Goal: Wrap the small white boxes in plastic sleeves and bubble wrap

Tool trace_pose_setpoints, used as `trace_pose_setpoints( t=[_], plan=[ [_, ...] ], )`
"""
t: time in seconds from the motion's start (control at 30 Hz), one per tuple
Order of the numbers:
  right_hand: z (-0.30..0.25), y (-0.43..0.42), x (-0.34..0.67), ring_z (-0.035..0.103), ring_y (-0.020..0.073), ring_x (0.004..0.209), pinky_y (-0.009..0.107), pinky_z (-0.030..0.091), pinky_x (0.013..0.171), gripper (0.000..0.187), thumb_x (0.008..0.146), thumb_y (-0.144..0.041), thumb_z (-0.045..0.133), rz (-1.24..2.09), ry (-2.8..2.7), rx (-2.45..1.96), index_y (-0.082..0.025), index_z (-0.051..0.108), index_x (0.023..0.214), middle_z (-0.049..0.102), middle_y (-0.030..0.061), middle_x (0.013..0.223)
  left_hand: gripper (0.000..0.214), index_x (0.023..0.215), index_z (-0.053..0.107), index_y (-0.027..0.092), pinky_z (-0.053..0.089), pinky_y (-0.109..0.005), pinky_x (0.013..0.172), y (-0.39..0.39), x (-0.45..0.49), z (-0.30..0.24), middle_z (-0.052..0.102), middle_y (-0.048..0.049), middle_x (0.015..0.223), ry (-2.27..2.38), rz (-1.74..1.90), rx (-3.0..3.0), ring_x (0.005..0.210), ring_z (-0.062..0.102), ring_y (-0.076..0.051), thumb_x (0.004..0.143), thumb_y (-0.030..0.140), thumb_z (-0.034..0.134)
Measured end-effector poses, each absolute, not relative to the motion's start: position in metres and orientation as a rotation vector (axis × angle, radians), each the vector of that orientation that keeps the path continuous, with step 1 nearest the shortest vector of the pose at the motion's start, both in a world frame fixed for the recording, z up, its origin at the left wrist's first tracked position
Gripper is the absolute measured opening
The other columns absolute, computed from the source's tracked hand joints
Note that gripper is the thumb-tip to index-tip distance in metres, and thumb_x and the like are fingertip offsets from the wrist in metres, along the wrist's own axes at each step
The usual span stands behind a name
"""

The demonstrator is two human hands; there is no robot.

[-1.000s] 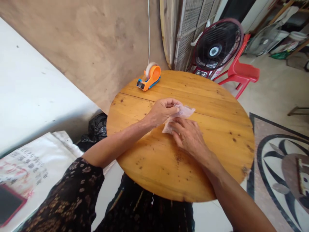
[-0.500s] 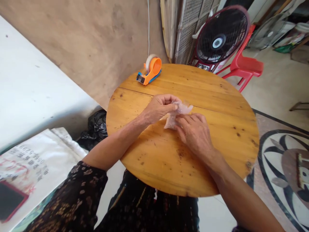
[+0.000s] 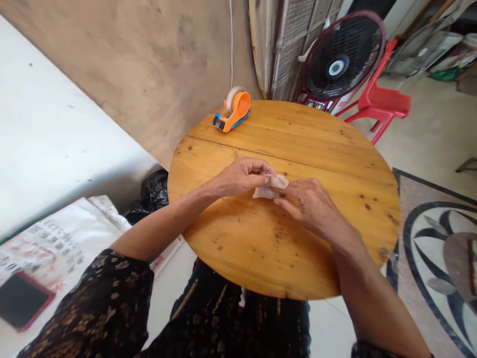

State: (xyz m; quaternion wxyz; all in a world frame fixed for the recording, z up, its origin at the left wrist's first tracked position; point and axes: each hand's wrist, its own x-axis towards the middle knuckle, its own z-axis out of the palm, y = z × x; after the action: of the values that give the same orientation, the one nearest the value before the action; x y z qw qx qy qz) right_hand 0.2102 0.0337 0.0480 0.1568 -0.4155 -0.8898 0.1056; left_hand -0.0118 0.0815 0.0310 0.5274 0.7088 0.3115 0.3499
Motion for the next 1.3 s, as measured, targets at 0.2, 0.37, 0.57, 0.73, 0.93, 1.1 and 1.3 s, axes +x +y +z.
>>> trace_pose_setpoints(
  t=[0.2, 0.37, 0.57, 0.73, 0.93, 1.1, 1.3],
  plan=[
    [0.058, 0.042, 0.232, 0.07, 0.0225, 0.083, 0.035, 0.046, 0.079, 0.014, 0.09, -0.026, 0.059, 0.467, -2.42, -1.265, -0.022, 0.072, 0.09, 0.077, 0.0036, 0.091, 0.019, 0.1, 0.076, 0.017, 0.055, -0.028, 0.087, 0.064, -0.014, 0.016, 0.078, -0.0064, 0.098, 0.809, 0.994, 1.978, 0.092, 0.071, -0.016, 0.087, 0.022, 0.063],
    [0.042, 0.041, 0.223, 0.064, 0.0273, 0.102, 0.04, 0.044, 0.086, 0.022, 0.081, -0.021, 0.061, 0.261, -2.4, -1.221, -0.022, 0.061, 0.103, 0.068, 0.0096, 0.111, 0.021, 0.102, 0.076, 0.021, 0.052, -0.039, 0.106, 0.06, -0.015, 0.0, 0.078, -0.0075, 0.106, 0.712, 1.106, 2.134, 0.109, 0.072, -0.021, 0.087, 0.018, 0.062],
    [0.037, 0.036, 0.212, 0.059, 0.0284, 0.106, 0.04, 0.041, 0.086, 0.024, 0.081, -0.019, 0.059, 0.134, -2.454, -1.175, -0.023, 0.054, 0.104, 0.064, 0.0121, 0.117, 0.025, 0.104, 0.074, 0.024, 0.05, -0.045, 0.11, 0.061, -0.018, -0.012, 0.077, -0.0077, 0.111, 0.549, 1.148, 2.429, 0.118, 0.068, -0.022, 0.085, 0.012, 0.063],
    [0.03, 0.042, 0.211, 0.059, 0.029, 0.111, 0.041, 0.041, 0.086, 0.021, 0.081, -0.015, 0.058, 0.089, -2.522, -1.156, -0.023, 0.056, 0.101, 0.062, 0.0137, 0.129, 0.025, 0.101, 0.073, 0.027, 0.05, -0.047, 0.106, 0.058, -0.019, -0.015, 0.069, -0.0079, 0.119, 0.653, 1.124, 2.54, 0.124, 0.06, -0.027, 0.082, 0.012, 0.068],
    [0.023, 0.048, 0.211, 0.058, 0.0287, 0.117, 0.04, 0.041, 0.087, 0.017, 0.084, -0.017, 0.058, 0.059, -2.532, -1.15, -0.023, 0.057, 0.1, 0.061, 0.0132, 0.137, 0.023, 0.105, 0.068, 0.022, 0.04, -0.057, 0.115, 0.058, -0.02, -0.025, 0.047, -0.0137, 0.15, 0.73, 1.046, 2.651, 0.146, 0.038, -0.034, 0.085, 0.013, 0.064],
    [0.022, 0.048, 0.211, 0.059, 0.0285, 0.11, 0.039, 0.039, 0.084, 0.021, 0.084, -0.016, 0.058, 0.008, -2.571, -1.161, -0.022, 0.057, 0.104, 0.063, 0.0132, 0.134, 0.026, 0.114, 0.063, 0.021, 0.039, -0.053, 0.117, 0.06, -0.018, -0.033, 0.046, -0.016, 0.152, 0.762, 0.961, 2.649, 0.147, 0.037, -0.031, 0.089, 0.015, 0.059],
    [0.023, 0.048, 0.21, 0.062, 0.027, 0.105, 0.039, 0.04, 0.086, 0.021, 0.083, -0.016, 0.055, 0.169, -2.482, -1.126, -0.022, 0.057, 0.102, 0.068, 0.0112, 0.12, 0.017, 0.1, 0.065, 0.019, 0.046, -0.048, 0.109, 0.06, -0.016, -0.019, 0.058, -0.0158, 0.139, 0.77, 1.042, 2.501, 0.133, 0.053, -0.027, 0.085, 0.014, 0.06]
  ],
)
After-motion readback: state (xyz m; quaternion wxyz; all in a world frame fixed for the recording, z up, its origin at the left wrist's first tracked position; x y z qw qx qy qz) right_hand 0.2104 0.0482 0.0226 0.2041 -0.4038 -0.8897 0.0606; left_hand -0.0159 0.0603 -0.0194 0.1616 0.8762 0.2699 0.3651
